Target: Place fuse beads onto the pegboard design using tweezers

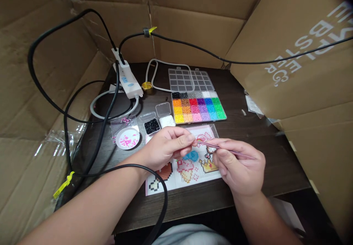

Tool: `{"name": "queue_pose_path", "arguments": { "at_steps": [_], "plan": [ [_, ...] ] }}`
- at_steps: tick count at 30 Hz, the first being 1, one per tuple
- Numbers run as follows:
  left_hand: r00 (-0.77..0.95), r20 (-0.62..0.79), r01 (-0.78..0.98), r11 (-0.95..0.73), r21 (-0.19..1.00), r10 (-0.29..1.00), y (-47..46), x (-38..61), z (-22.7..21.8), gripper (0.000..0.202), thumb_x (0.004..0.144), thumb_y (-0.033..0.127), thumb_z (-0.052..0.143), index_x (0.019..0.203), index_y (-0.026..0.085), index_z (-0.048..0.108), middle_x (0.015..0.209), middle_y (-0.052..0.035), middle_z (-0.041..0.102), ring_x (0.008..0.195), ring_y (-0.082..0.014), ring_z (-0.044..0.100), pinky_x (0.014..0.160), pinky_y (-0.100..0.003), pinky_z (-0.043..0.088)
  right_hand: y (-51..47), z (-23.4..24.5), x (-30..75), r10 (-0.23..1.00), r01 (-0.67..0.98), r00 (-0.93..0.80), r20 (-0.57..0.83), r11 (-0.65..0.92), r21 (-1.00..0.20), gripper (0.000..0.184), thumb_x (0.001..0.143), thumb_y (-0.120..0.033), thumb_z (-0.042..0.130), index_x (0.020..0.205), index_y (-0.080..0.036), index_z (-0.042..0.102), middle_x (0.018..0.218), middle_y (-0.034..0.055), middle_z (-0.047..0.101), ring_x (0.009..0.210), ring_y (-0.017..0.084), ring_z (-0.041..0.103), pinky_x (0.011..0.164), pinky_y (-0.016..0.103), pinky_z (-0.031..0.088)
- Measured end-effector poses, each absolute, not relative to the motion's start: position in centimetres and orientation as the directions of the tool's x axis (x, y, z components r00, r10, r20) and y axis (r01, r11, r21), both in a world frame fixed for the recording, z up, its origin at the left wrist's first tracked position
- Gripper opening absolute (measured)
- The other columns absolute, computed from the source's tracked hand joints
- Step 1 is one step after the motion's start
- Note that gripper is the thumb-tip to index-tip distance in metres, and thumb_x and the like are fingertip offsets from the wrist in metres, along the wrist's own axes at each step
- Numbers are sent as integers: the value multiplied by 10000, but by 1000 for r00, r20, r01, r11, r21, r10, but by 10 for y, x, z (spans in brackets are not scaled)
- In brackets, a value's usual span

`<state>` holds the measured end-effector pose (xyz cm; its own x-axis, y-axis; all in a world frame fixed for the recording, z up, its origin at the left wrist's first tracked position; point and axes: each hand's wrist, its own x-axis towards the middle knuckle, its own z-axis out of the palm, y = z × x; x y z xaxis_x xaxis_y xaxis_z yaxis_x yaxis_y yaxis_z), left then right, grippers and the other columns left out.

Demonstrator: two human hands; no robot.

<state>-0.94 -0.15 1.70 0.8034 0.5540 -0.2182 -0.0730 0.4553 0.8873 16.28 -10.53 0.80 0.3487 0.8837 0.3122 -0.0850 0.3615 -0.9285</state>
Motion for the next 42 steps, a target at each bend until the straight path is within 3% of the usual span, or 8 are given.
{"name": "queue_pose_path", "arguments": {
  "at_steps": [6,13,17,25,34,42],
  "plan": [
    [771,-217,-91,440,893,599,-2,-5,18,371,914,472,651,786,125,672,534,52,490,472,-42,336,454,-195,212,-107,9,176,841,-32,478,254,306,-951,136,878,-163,714,939,-256,791,981,72,807,373,40,480,359,223,390],
    [687,-239,-131,440,888,687,-1,-1,20,378,858,472,720,709,134,635,481,76,384,442,-34,297,441,-174,215,-139,-10,209,740,103,665,95,35,-994,82,818,-221,771,885,-184,800,877,120,802,374,51,453,341,226,325],
    [653,-257,-119,433,894,712,-1,-1,19,383,847,480,730,697,144,626,472,81,355,434,-31,275,436,-168,215,-150,-21,212,742,81,670,27,-37,-996,116,795,-253,787,879,-177,811,908,132,802,378,49,458,333,215,325],
    [639,-261,-84,403,911,723,0,-1,20,402,838,484,737,674,142,604,485,77,359,441,-30,269,426,-168,203,-147,-18,206,792,235,607,64,-102,-967,135,818,-255,753,929,-237,829,793,60,797,499,102,603,385,194,423],
    [661,-260,-69,402,913,704,-1,-1,21,395,826,422,762,633,146,555,485,74,366,449,-34,292,439,-181,190,-149,-17,206,825,312,556,101,-94,-946,131,840,-240,729,924,-258,827,879,47,807,635,144,705,496,220,549],
    [655,-246,-106,410,906,714,0,-1,21,225,826,332,776,800,135,671,540,65,455,474,-33,340,467,-183,237,-148,-17,207,816,284,574,68,-120,-951,149,827,-277,745,943,-232,827,820,65,793,602,152,684,423,218,494]
  ]
}}
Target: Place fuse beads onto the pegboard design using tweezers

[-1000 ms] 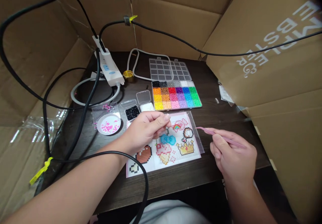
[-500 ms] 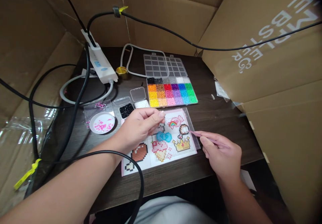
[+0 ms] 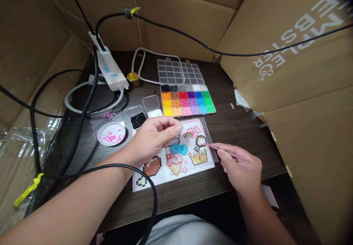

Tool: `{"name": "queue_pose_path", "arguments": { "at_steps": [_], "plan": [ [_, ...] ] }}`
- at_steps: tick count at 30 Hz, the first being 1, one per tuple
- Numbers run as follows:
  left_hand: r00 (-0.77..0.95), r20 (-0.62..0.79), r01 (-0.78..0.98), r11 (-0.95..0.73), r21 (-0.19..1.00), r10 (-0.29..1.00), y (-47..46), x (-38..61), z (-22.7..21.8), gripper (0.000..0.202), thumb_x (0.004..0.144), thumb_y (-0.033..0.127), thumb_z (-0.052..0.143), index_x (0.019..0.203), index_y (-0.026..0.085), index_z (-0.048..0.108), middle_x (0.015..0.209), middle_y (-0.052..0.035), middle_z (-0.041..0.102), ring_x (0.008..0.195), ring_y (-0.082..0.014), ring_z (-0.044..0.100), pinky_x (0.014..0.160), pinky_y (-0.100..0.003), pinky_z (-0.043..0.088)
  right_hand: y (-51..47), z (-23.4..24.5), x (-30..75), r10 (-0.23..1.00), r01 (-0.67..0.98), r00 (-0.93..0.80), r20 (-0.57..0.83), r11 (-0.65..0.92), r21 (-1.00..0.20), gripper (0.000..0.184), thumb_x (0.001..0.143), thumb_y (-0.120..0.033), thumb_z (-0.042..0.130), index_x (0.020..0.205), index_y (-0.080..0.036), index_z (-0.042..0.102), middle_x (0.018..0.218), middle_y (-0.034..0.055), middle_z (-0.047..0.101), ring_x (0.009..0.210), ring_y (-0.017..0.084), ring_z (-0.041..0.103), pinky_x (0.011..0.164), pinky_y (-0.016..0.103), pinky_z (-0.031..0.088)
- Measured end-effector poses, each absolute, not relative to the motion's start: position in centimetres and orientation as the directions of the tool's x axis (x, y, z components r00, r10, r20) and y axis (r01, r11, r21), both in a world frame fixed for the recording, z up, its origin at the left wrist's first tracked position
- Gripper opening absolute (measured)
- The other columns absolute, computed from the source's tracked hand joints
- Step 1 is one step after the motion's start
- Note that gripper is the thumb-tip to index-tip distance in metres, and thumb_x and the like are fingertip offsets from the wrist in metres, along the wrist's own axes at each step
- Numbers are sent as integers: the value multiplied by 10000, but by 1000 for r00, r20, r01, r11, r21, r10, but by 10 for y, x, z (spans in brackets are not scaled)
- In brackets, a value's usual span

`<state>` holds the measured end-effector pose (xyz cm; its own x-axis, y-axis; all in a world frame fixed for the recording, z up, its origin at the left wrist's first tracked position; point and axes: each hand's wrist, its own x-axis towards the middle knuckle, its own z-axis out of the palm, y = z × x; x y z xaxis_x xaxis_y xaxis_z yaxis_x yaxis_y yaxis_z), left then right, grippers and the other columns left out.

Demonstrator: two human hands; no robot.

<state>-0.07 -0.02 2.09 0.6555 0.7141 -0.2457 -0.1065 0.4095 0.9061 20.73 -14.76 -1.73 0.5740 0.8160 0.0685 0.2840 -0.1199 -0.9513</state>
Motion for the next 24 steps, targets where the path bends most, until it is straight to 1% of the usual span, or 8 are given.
{"name": "queue_pose_path", "arguments": {
  "at_steps": [5,7,9,13,16,18,20,24],
  "plan": [
    [643,-249,-139,430,892,724,1,-2,18,232,787,305,805,905,153,675,625,49,517,482,-34,348,462,-187,233,-148,-20,208,803,186,594,39,-90,-978,153,813,-292,764,931,-216,826,822,82,797,462,111,590,360,219,418],
    [654,-232,-167,437,884,720,1,-2,16,246,790,311,800,920,157,660,623,58,494,481,-33,337,466,-188,231,-146,-20,211,809,137,588,26,-68,-988,153,813,-295,770,931,-213,823,857,96,802,421,92,542,346,221,393],
    [661,-223,-194,450,871,717,1,-3,14,259,798,330,790,917,159,637,614,68,464,476,-30,316,465,-188,212,-141,-14,213,819,122,572,33,-45,-992,157,815,-296,772,936,-209,819,809,93,795,394,79,495,335,220,363],
    [679,-222,-207,474,856,699,-1,-5,12,281,825,381,759,913,164,604,626,73,436,475,-28,295,461,-183,180,-109,14,217,839,225,524,147,30,-974,186,817,-302,767,958,-190,815,582,34,702,371,83,456,330,223,349],
    [684,-209,-212,464,860,699,-2,-6,10,312,822,411,759,899,163,587,623,76,435,463,-24,272,452,-185,173,-67,38,215,851,277,467,242,119,-954,177,815,-306,756,939,-196,818,494,-12,621,364,75,424,339,216,337],
    [681,-183,-233,448,863,709,-1,-6,9,334,814,427,767,884,161,578,601,86,418,457,-23,256,452,-184,175,-35,45,211,866,293,417,275,158,-943,160,805,-303,748,895,-194,822,548,3,661,393,79,467,367,217,374],
    [685,-154,-266,441,857,712,0,-6,9,345,811,439,771,873,163,573,571,100,381,452,-26,239,452,-184,176,-5,46,204,886,301,371,276,166,-939,155,784,-298,740,858,-187,819,658,41,735,482,114,577,428,233,455],
    [675,-108,-324,425,845,730,1,-6,6,352,815,457,766,878,169,573,563,106,372,446,-27,214,452,-188,175,27,30,188,880,305,381,284,170,-937,122,745,-272,715,754,-183,797,798,82,792,720,202,729,656,314,594]
  ]
}}
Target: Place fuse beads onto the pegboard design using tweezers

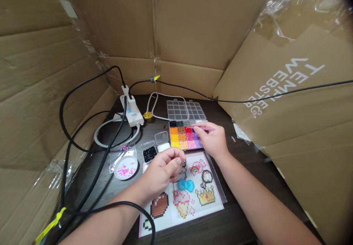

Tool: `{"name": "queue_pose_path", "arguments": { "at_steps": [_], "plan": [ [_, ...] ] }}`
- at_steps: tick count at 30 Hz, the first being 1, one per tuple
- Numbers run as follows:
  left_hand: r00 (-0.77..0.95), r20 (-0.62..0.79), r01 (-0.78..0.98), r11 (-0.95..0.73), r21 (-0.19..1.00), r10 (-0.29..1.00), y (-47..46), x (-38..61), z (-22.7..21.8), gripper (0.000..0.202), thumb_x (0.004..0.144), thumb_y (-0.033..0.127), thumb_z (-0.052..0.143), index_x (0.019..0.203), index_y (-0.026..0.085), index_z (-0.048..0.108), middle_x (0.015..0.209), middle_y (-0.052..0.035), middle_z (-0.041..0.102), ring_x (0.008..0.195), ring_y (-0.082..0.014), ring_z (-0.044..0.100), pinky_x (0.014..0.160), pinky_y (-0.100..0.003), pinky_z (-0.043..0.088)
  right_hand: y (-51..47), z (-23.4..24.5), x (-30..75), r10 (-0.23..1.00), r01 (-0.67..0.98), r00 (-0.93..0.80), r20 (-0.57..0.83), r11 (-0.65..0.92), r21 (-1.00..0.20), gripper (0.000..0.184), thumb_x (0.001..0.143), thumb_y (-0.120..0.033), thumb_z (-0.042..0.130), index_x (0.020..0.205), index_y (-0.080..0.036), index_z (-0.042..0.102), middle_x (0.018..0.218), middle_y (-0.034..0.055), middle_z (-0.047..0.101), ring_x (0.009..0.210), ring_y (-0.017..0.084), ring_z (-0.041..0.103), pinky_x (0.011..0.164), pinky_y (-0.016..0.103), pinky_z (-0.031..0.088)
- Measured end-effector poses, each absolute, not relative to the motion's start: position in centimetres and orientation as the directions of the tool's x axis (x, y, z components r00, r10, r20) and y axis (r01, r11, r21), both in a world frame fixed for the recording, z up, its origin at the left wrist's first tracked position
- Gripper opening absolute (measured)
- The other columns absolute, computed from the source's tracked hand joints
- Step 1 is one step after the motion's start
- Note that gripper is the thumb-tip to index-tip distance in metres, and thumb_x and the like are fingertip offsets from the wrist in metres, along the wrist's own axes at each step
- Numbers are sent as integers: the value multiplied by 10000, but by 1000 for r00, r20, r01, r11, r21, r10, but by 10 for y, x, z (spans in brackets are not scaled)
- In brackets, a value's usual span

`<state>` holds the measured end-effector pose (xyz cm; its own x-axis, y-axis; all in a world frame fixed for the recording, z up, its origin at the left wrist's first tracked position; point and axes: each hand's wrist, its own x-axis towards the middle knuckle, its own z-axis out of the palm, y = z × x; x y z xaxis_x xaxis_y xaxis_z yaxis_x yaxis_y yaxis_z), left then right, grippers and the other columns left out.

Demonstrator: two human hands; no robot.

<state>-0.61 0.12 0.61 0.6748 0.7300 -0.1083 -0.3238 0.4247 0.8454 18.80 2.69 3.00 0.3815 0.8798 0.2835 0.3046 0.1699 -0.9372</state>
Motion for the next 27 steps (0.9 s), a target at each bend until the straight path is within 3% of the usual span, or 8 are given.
{"name": "queue_pose_path", "arguments": {
  "at_steps": [6,27],
  "plan": [
    [669,-110,-308,409,859,735,0,-6,3,358,829,488,741,874,176,571,570,103,363,448,-33,216,454,-193,187,29,8,172,858,289,441,264,143,-947,131,752,-288,699,783,-197,787,836,75,802,777,221,750,744,344,610],
    [688,-142,-252,417,873,712,-2,-6,8,383,840,529,705,862,179,549,533,110,320,455,-49,208,456,-204,169,42,-9,169,881,330,405,244,108,-938,144,770,-300,701,789,-187,788,833,80,801,767,227,746,731,341,588]
  ]
}}
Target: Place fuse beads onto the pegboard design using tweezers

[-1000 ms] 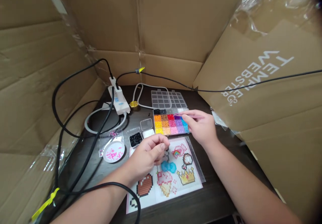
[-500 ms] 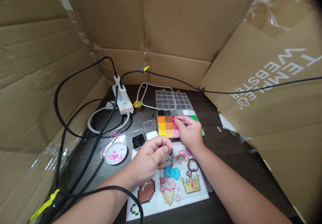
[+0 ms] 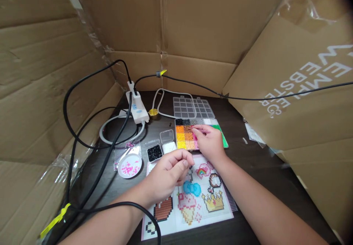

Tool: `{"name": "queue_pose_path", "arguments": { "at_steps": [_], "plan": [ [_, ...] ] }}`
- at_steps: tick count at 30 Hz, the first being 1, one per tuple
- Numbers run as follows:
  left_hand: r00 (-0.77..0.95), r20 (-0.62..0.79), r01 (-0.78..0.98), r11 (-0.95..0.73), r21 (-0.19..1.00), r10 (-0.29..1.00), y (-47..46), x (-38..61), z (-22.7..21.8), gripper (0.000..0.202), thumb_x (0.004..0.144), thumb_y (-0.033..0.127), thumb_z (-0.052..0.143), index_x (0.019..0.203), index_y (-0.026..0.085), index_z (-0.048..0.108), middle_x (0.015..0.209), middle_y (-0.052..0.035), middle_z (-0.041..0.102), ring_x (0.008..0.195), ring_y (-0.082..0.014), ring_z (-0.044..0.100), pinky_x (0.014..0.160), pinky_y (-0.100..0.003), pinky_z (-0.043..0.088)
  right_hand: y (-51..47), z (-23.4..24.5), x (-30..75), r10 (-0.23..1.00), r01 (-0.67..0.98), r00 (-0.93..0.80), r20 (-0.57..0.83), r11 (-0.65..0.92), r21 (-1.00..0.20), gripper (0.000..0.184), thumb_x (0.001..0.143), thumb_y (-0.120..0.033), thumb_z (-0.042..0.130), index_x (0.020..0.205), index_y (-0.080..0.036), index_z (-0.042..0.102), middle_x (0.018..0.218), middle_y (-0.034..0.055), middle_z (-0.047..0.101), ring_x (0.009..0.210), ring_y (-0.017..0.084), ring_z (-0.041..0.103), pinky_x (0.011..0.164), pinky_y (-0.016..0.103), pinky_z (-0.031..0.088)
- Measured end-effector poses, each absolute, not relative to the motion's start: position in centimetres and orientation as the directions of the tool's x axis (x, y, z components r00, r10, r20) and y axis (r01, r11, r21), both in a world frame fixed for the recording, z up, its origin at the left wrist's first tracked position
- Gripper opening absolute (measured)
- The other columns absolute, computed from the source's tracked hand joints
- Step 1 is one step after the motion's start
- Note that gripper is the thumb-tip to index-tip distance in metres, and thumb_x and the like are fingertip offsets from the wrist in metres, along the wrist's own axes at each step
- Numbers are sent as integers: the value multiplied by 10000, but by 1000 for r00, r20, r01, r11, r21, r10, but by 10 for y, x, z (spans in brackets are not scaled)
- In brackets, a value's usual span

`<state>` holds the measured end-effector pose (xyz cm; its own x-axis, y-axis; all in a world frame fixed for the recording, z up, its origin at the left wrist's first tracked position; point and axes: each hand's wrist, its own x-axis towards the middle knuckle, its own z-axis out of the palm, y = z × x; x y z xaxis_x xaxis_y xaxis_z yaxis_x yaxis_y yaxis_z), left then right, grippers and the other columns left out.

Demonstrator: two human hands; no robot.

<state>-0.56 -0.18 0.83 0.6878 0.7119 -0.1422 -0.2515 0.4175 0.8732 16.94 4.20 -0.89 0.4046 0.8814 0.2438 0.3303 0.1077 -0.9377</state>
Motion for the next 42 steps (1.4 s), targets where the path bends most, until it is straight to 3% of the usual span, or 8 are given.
{"name": "queue_pose_path", "arguments": {
  "at_steps": [7,25,42],
  "plan": [
    [700,-129,-256,416,872,702,-1,-7,3,363,861,518,691,880,183,554,548,105,334,463,-52,226,461,-208,173,39,-4,171,868,257,440,231,124,-958,140,770,-289,704,801,-182,788,841,80,801,780,225,750,732,332,594],
    [692,-118,-228,371,900,712,-1,-8,-2,278,906,431,667,904,168,575,577,87,385,482,-52,287,473,-217,191,45,-11,174,872,277,442,210,90,-957,134,745,-293,718,759,-175,780,798,82,794,758,232,749,725,338,586],
    [690,-163,-177,384,906,705,-1,-9,-1,319,881,465,682,907,166,575,549,96,362,471,-51,283,468,-221,178,43,-10,174,871,316,434,229,91,-944,133,746,-282,707,758,-172,781,802,85,795,758,229,749,735,342,590]
  ]
}}
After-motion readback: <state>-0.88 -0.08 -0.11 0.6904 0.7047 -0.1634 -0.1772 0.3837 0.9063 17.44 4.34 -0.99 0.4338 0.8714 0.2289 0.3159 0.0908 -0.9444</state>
